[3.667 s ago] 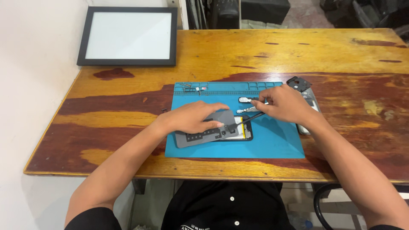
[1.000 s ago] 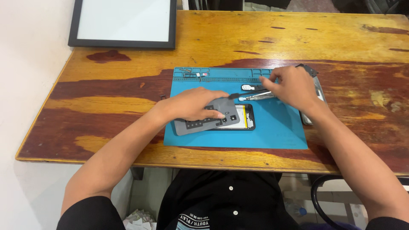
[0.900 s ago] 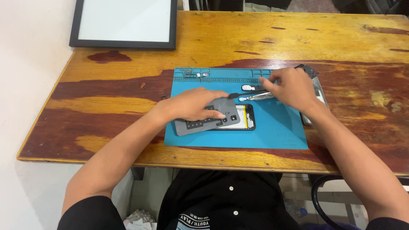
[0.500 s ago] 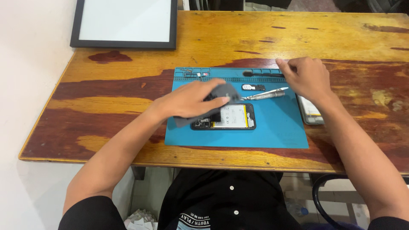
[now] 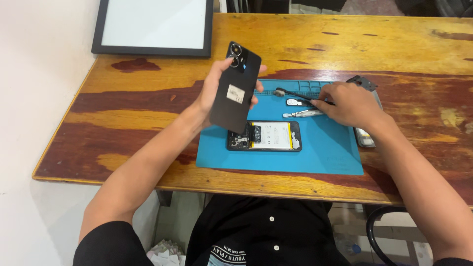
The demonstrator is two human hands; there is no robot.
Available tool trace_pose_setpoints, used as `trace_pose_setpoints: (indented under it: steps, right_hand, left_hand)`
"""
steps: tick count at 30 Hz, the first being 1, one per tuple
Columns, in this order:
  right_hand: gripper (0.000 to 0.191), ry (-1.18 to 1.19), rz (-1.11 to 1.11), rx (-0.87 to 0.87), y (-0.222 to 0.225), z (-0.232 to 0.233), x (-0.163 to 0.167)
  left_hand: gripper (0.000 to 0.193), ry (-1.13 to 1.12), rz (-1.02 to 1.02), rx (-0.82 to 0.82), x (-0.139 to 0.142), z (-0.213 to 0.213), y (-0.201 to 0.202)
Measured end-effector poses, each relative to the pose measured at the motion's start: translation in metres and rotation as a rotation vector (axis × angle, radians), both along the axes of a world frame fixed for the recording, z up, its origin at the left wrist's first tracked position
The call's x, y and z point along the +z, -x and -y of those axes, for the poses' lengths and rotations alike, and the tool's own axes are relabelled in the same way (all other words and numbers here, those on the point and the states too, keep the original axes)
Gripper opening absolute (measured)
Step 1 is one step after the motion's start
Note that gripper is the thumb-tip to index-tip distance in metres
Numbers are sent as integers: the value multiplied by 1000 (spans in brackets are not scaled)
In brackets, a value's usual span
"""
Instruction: The person uses a metal spudger to scrape residue from the back cover of a smartphone, then places the cover aside. They use a cotton swab and a metal tool to clean the battery area and edges of the phone chassis. Finally, they use a screwdriver to remove several screws from the phone's internal frame.
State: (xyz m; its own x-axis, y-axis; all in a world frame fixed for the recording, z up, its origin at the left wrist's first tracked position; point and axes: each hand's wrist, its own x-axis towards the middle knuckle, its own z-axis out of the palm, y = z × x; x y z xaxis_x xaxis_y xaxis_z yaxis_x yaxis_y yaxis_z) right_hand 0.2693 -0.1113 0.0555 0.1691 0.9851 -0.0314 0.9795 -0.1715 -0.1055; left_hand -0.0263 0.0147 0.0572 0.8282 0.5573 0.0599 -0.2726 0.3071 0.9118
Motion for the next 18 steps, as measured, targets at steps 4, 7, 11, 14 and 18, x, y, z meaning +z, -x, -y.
trace_pose_setpoints:
  steps: [4, 7, 11, 14, 18]
  right_hand:
    - [46, -112, -16, 97, 2, 3, 5]
    - [39, -219, -95, 260, 0, 4, 6]
    - [31, -142, -150, 352, 0, 3, 6]
    - [34, -67, -127, 311, 2, 4, 7]
    - [29, -36, -73, 339, 5, 4, 9]
  left_hand:
    - [51, -178, -359, -21, 25, -12, 15]
    - [44, -415, -468, -5, 37, -21, 30]
    - [42, -663, -795, 290, 41, -32, 47]
    - [47, -891, -914, 441, 33, -41, 54]
    - [55, -917, -970, 499, 21, -55, 54]
